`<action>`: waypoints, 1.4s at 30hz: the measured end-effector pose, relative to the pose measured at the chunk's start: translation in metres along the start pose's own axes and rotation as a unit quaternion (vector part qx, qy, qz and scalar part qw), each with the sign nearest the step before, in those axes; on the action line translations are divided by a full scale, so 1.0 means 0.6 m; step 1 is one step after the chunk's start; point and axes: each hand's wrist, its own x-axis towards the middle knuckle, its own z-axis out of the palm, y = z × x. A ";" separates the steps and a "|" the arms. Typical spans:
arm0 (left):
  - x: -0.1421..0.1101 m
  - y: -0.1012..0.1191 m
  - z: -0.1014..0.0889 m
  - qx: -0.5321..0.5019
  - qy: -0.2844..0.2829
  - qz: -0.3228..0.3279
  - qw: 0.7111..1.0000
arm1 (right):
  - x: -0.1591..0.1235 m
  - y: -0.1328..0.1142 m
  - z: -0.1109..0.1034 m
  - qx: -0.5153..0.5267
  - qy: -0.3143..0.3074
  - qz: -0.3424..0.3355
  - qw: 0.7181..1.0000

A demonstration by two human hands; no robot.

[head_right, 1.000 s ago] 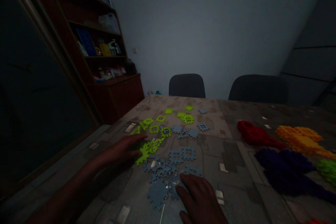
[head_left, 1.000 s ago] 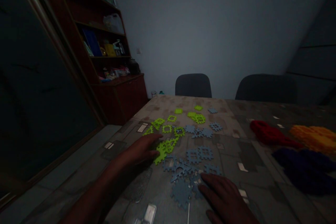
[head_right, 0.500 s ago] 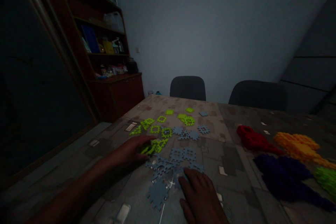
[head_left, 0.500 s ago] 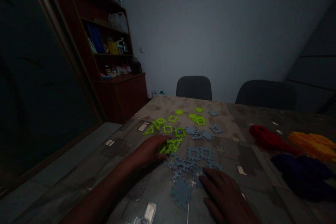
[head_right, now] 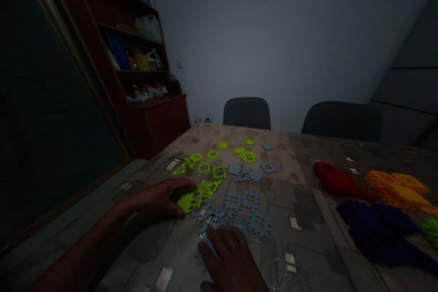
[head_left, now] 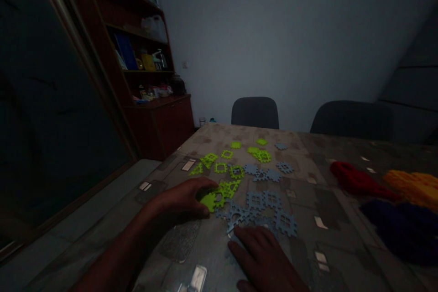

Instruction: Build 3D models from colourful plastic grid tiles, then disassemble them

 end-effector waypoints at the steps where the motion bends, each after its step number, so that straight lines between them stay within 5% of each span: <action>1: -0.001 -0.001 -0.006 0.000 0.006 -0.001 1.000 | 0.000 0.001 -0.002 -0.002 0.006 0.007 1.000; 5: -0.008 -0.018 -0.035 0.019 0.055 -0.031 0.998 | 0.014 -0.006 -0.040 0.011 0.003 0.051 0.999; 11: -0.018 -0.031 -0.027 0.072 0.008 -0.071 0.995 | 0.072 -0.023 -0.107 0.083 0.027 0.127 0.988; 18: -0.007 -0.022 -0.008 0.112 0.001 -0.054 0.992 | 0.136 -0.018 -0.082 0.122 0.077 0.049 0.988; 26: -0.002 -0.031 -0.013 0.085 0.049 -0.031 0.995 | 0.169 -0.024 -0.065 0.091 0.047 0.013 0.995; 32: -0.001 -0.026 -0.014 0.079 0.073 -0.045 0.993 | 0.156 0.031 -0.090 0.080 0.034 0.084 0.993; 42: -0.020 0.057 0.034 0.131 -0.077 -0.031 0.988 | 0.140 0.114 -0.105 0.031 0.034 0.174 0.984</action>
